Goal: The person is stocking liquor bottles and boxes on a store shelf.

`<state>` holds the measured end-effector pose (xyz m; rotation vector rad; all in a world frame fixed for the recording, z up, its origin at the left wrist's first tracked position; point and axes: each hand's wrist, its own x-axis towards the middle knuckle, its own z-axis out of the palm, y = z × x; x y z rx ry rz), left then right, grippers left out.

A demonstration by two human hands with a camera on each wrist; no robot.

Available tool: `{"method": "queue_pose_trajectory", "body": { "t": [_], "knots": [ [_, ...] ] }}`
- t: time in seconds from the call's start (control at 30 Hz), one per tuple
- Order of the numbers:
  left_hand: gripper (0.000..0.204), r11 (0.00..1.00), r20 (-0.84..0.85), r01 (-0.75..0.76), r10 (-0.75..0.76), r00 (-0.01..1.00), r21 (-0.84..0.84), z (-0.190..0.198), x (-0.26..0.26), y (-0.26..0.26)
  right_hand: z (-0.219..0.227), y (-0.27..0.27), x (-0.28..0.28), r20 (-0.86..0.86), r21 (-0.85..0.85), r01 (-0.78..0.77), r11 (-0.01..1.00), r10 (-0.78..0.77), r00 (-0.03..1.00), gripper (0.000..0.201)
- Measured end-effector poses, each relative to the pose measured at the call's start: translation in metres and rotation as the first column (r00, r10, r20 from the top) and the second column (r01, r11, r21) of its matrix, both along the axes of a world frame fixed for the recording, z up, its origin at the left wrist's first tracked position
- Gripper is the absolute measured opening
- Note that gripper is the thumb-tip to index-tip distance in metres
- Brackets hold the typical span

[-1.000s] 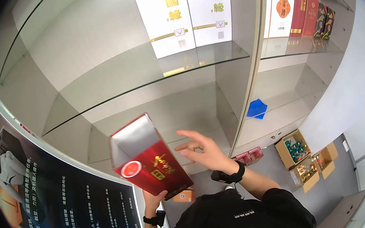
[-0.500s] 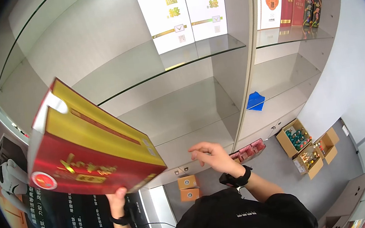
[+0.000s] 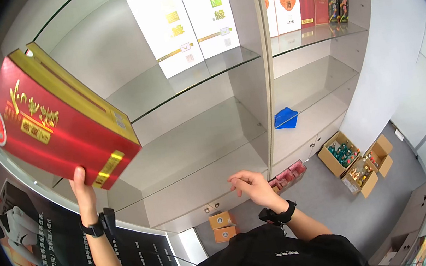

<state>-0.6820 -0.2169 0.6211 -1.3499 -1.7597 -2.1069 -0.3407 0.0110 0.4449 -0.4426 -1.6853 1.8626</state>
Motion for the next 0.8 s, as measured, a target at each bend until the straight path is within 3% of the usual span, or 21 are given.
{"method": "queue_pose_trajectory", "body": {
  "t": [0.23,0.5,0.67,0.8],
  "knots": [
    [0.073,0.997,-0.019,0.020,-0.021,1.000,-0.081,0.047,-0.013,0.058,-0.005,-0.004,0.007,-0.002,0.026,0.030,0.999,-0.030,1.000,0.020],
    [0.078,0.969,-0.078,-0.008,-0.011,0.997,-0.246,0.049,-0.024,0.108,-0.006,-0.001,0.014,-0.027,-0.020,0.104,0.994,-0.105,0.994,0.019],
    [0.077,0.969,-0.102,0.012,-0.039,0.994,-0.248,0.044,-0.038,0.120,-0.012,0.001,0.010,-0.048,-0.020,0.138,0.990,-0.139,0.989,0.020],
    [0.079,0.932,-0.048,0.067,-0.090,0.995,-0.356,0.054,-0.040,0.119,-0.012,0.000,0.005,-0.028,-0.012,0.131,0.991,-0.131,0.991,0.020]
  ]
}}
